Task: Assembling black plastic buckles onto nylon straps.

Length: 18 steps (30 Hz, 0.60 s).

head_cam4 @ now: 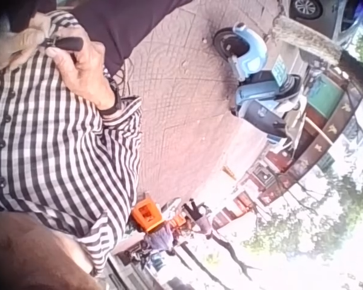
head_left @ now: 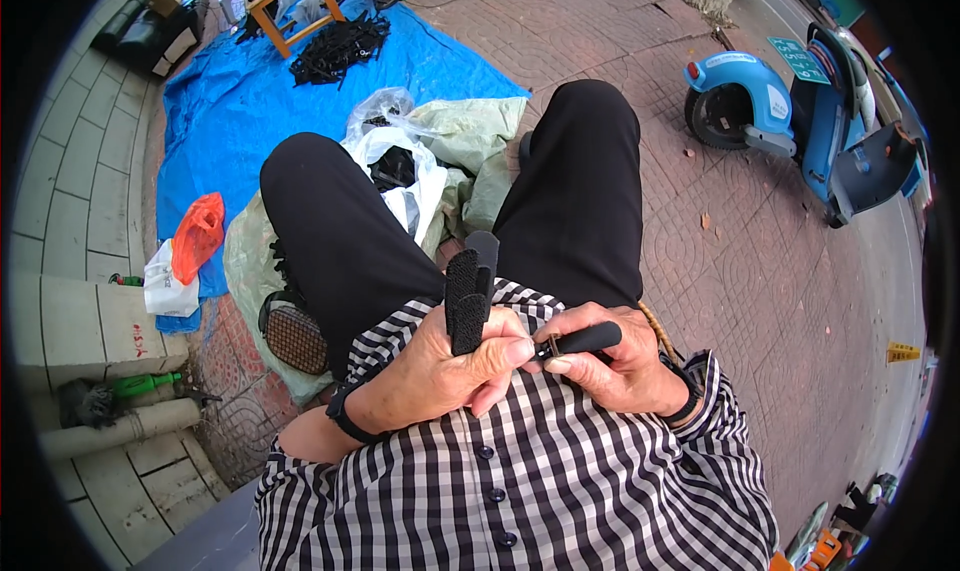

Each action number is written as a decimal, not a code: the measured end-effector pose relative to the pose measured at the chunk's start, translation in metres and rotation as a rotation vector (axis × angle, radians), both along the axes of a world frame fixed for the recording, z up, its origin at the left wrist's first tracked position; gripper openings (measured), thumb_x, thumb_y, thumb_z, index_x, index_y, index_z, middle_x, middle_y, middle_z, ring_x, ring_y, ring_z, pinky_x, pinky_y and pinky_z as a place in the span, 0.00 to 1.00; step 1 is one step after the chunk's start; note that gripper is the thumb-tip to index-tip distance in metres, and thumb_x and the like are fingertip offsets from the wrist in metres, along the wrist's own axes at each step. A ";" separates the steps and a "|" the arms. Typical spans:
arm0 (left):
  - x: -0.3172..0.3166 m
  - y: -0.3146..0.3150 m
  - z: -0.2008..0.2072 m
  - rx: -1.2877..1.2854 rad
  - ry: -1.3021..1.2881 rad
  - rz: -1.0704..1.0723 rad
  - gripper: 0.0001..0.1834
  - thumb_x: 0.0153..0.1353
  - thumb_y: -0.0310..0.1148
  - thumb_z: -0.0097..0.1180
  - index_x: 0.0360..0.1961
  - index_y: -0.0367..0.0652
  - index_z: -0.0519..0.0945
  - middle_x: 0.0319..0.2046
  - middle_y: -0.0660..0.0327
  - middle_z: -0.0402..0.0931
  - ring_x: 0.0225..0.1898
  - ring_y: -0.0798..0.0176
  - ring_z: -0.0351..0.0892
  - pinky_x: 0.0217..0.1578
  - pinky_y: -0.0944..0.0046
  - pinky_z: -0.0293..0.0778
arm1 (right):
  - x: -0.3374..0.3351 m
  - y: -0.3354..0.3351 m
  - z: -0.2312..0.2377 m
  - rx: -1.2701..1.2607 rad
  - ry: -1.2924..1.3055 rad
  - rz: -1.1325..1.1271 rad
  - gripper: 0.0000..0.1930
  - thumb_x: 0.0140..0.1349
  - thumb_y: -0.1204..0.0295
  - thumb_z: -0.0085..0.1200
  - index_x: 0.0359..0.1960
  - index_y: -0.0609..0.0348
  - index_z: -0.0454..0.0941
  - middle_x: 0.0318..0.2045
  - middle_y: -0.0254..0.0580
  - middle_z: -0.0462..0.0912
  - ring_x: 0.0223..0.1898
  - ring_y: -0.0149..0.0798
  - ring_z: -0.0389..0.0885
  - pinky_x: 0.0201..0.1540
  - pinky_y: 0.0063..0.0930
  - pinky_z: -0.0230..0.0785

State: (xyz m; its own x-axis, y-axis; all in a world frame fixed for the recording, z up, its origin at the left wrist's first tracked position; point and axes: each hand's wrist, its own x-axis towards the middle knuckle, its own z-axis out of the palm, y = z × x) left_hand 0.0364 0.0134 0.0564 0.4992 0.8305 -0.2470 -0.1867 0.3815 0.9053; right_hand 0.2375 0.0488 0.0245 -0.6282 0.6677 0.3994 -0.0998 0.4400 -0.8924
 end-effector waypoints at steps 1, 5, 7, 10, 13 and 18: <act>0.000 -0.001 -0.001 -0.004 0.000 -0.001 0.14 0.65 0.37 0.45 0.29 0.35 0.72 0.10 0.66 0.66 0.09 0.77 0.63 0.12 0.78 0.57 | 0.001 0.000 -0.001 0.016 -0.011 -0.001 0.07 0.57 0.74 0.55 0.35 0.63 0.73 0.23 0.37 0.77 0.18 0.29 0.76 0.20 0.20 0.65; -0.001 -0.002 -0.004 -0.030 -0.037 -0.008 0.09 0.63 0.32 0.48 0.31 0.35 0.72 0.13 0.66 0.68 0.11 0.77 0.64 0.12 0.77 0.58 | 0.000 0.000 0.000 0.031 -0.005 -0.005 0.08 0.57 0.74 0.55 0.35 0.63 0.73 0.18 0.35 0.75 0.16 0.29 0.75 0.18 0.20 0.63; -0.002 -0.002 -0.003 -0.035 -0.017 -0.010 0.09 0.63 0.31 0.48 0.31 0.35 0.72 0.13 0.66 0.69 0.11 0.77 0.65 0.12 0.77 0.58 | 0.000 0.001 0.002 0.081 -0.010 0.006 0.08 0.56 0.74 0.56 0.35 0.63 0.73 0.17 0.35 0.75 0.16 0.30 0.76 0.17 0.21 0.63; -0.003 -0.001 -0.001 -0.024 0.051 -0.048 0.09 0.63 0.31 0.49 0.33 0.34 0.73 0.14 0.66 0.69 0.12 0.77 0.65 0.13 0.77 0.59 | 0.001 -0.001 0.002 0.092 -0.040 -0.008 0.08 0.55 0.74 0.57 0.35 0.63 0.74 0.17 0.36 0.75 0.16 0.32 0.75 0.16 0.23 0.63; -0.003 -0.001 -0.001 -0.028 0.093 -0.060 0.06 0.62 0.27 0.49 0.33 0.34 0.74 0.13 0.66 0.67 0.12 0.76 0.66 0.12 0.76 0.60 | 0.002 -0.001 0.001 0.145 -0.079 -0.031 0.10 0.54 0.73 0.58 0.35 0.63 0.74 0.18 0.37 0.76 0.16 0.34 0.75 0.16 0.24 0.63; 0.001 -0.006 -0.003 0.005 0.149 -0.002 0.07 0.62 0.29 0.50 0.33 0.35 0.74 0.13 0.68 0.66 0.12 0.77 0.65 0.13 0.76 0.60 | 0.004 -0.003 0.002 0.172 -0.125 -0.042 0.11 0.53 0.72 0.58 0.36 0.63 0.73 0.18 0.38 0.76 0.16 0.36 0.75 0.16 0.25 0.63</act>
State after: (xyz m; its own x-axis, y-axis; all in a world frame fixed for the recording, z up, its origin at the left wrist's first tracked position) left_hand 0.0369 0.0072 0.0530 0.4587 0.8312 -0.3142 -0.0497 0.3770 0.9249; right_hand 0.2411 0.0462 0.0270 -0.6527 0.6232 0.4309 0.0284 0.5884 -0.8081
